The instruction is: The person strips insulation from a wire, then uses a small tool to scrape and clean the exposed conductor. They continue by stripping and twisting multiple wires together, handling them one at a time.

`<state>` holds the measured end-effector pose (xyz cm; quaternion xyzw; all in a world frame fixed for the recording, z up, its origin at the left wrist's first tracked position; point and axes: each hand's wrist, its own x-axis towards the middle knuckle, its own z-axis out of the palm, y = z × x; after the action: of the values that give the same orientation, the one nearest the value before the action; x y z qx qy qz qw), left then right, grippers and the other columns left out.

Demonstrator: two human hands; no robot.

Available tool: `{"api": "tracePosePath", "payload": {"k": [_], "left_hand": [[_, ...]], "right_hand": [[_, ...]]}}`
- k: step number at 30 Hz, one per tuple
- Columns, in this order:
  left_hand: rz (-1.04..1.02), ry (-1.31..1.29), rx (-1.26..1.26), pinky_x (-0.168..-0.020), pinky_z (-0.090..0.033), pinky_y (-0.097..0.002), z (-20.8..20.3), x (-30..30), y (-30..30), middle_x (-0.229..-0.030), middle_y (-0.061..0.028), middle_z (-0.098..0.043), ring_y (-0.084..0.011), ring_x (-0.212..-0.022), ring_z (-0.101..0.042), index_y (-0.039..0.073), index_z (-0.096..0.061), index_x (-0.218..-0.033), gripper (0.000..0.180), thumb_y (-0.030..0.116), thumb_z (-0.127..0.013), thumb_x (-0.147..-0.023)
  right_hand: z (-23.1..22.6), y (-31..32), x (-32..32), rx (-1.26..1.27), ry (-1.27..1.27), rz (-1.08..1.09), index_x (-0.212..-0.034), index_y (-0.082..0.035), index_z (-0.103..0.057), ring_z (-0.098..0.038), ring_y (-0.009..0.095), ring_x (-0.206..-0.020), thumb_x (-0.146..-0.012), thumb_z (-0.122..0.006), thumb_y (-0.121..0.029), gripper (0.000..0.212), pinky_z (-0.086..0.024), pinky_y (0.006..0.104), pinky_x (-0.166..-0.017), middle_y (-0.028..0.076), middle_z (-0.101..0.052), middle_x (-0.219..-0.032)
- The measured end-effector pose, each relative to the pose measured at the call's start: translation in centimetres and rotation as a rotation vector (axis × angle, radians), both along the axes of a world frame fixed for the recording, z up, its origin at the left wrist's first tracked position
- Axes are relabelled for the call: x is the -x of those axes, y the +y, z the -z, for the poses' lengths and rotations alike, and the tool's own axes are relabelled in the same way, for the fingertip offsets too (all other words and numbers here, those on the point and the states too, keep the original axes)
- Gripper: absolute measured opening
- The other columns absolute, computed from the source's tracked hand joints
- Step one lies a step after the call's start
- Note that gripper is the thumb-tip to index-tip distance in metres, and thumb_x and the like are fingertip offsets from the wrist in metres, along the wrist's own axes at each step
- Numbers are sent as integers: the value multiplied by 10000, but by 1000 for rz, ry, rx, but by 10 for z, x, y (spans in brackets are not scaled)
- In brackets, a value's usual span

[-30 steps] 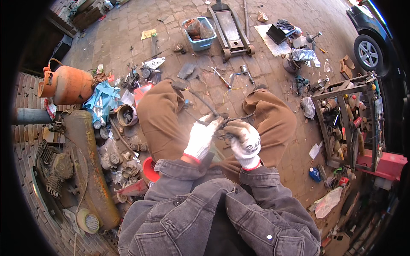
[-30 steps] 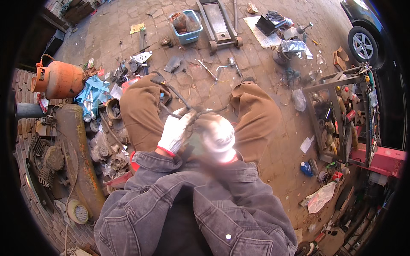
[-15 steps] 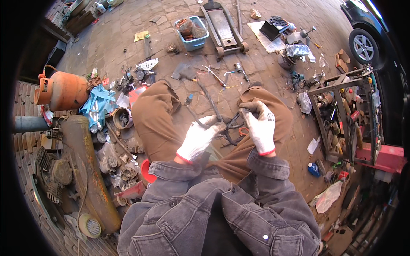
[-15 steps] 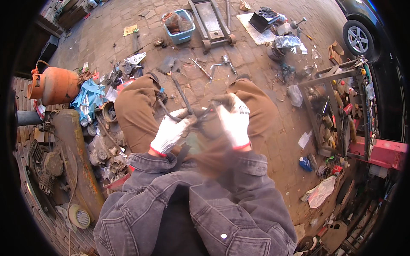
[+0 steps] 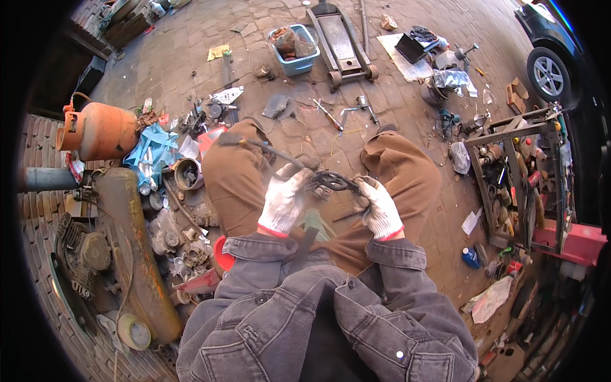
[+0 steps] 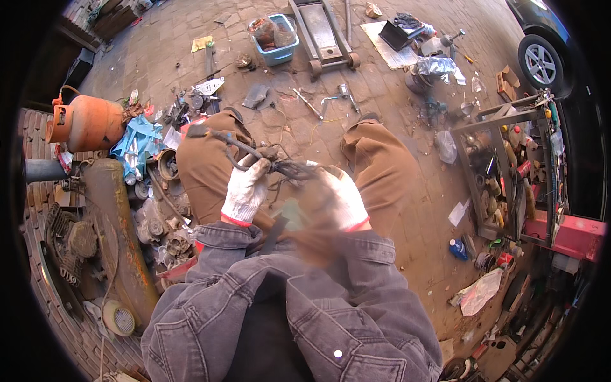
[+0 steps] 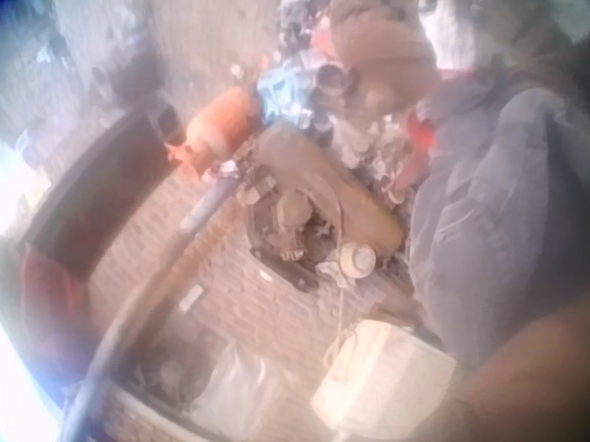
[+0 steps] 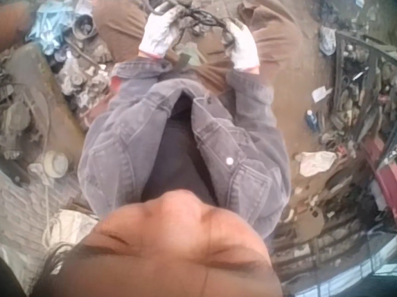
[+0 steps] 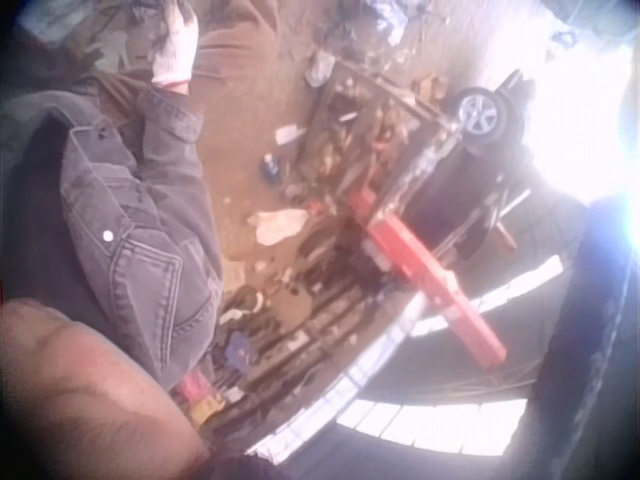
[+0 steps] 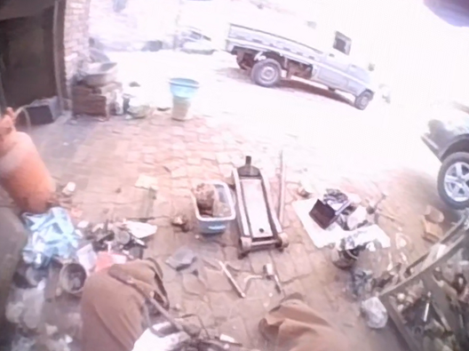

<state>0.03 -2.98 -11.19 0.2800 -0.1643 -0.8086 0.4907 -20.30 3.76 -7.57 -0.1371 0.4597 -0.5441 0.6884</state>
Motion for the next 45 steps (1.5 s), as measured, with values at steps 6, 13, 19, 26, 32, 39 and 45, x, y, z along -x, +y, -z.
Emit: {"api": "tracePosePath", "payload": {"k": [6,13,19,26,32,39,45], "left_hand": [[-128,-118,-139,-810,-504,-267,-12,11,-6,-980,-41,-689,-117,-887,-629,-24,-662,-1204,254,46,-674,-960],[259,-762,384,-717,-506,-260,-29,27,0,-998,17,-717,-87,-864,-657,18,-737,-1086,183,133,-646,-976],[344,-227,305,-842,-560,-276,-40,11,-1,-1048,-68,-712,-132,-946,-666,-4,-679,-1150,204,86,-656,-969],[-90,-246,91,-878,-500,-265,-11,4,-15,-1047,-50,-703,-116,-967,-631,-11,-682,-1179,227,114,-646,-993],[-115,-87,-82,-790,-486,-279,-7,14,-20,-942,-8,-642,-112,-874,-589,7,-665,-1135,207,156,-680,-992],[85,-90,-53,-739,-505,-304,-11,5,-15,-935,-4,-654,-117,-866,-611,37,-668,-1128,171,149,-668,-999],[-44,-274,98,-748,-549,-336,6,-2,-21,-970,-33,-676,-155,-875,-653,-2,-657,-1175,249,184,-653,-1009]], "right_hand": [[-31,18,-24,285,558,-56,-1093,-7,-658,-515,51,-598,-949,-715,-79,171,-431,222,-542,-10,-625,-801],[-81,-6,-1,383,874,-35,-996,-10,-709,-589,37,-678,-914,-722,3,84,-463,202,-584,6,-698,-824],[-48,-49,52,28,756,-85,-931,-34,-689,-572,38,-673,-971,-703,-181,153,-461,236,-579,-16,-667,-800],[-4,27,0,354,1110,-80,-1017,11,-686,-575,65,-710,-940,-700,-34,90,-485,222,-639,21,-666,-865],[-37,35,-4,454,1109,-71,-1020,24,-685,-600,77,-735,-919,-691,43,103,-508,240,-670,53,-700,-919],[5,0,29,40,567,128,-1046,-28,-679,-612,55,-799,-968,-690,-98,106,-519,233,-720,5,-694,-924],[41,-34,66,12,-491,404,-1147,16,-642,-685,238,-904,-992,-607,-140,223,-590,339,-841,115,-699,-1097]]}}
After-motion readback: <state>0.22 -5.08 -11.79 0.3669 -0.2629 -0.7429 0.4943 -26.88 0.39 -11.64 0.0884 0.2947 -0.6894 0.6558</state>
